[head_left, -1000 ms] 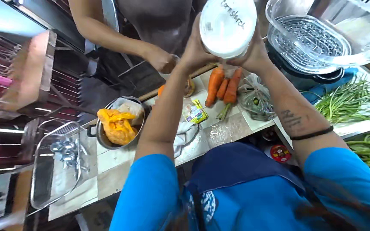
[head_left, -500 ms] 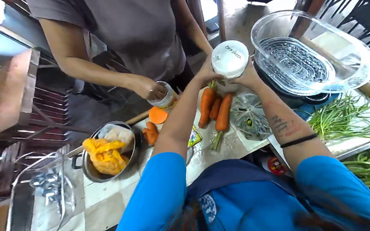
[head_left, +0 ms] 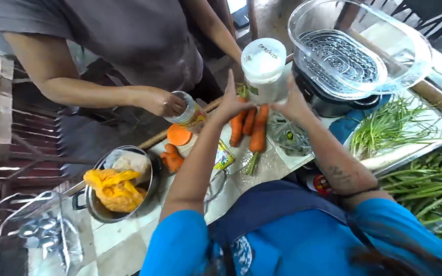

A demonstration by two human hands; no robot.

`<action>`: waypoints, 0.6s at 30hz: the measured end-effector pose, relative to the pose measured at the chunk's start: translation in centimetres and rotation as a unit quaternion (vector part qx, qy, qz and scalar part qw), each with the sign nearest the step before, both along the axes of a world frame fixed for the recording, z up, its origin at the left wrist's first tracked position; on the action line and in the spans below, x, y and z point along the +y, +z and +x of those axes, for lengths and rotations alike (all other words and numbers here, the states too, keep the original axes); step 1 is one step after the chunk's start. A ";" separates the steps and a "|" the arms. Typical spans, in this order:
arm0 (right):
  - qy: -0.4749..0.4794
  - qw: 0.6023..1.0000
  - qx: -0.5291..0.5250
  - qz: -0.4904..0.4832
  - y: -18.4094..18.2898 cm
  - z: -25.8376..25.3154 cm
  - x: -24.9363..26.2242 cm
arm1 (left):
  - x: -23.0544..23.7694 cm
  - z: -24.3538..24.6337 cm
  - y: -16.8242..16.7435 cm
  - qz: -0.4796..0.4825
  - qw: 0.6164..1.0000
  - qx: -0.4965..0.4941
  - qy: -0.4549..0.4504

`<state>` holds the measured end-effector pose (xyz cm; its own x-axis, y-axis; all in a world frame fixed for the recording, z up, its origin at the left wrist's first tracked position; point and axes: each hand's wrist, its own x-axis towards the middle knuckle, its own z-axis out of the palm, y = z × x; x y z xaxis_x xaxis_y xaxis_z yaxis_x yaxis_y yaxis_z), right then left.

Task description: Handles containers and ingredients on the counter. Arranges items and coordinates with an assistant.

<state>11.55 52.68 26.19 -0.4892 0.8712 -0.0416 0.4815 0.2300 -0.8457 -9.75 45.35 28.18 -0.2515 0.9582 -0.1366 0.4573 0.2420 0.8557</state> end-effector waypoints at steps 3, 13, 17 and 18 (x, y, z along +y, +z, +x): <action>0.061 0.998 0.016 0.019 -0.3 3.8 -6.5 | -6.0 2.1 0.0 -0.025 0.999 -0.002 -0.041; -0.026 0.990 -0.015 0.136 -2.4 17.6 -23.0 | -18.9 9.1 -2.1 -0.034 0.983 -0.121 -0.136; -0.141 0.967 -0.132 0.165 -3.7 21.0 -32.1 | -22.2 11.1 -3.9 0.002 0.962 -0.108 -0.250; -0.165 0.963 -0.149 0.155 -4.1 21.4 -34.7 | -23.1 11.5 -4.5 0.004 0.956 -0.101 -0.274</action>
<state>32.92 17.94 22.05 -0.1899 0.9704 0.1495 0.7816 0.2416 -0.5751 1.75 22.22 23.70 0.3202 0.9396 -0.1210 0.3390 0.0057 0.9408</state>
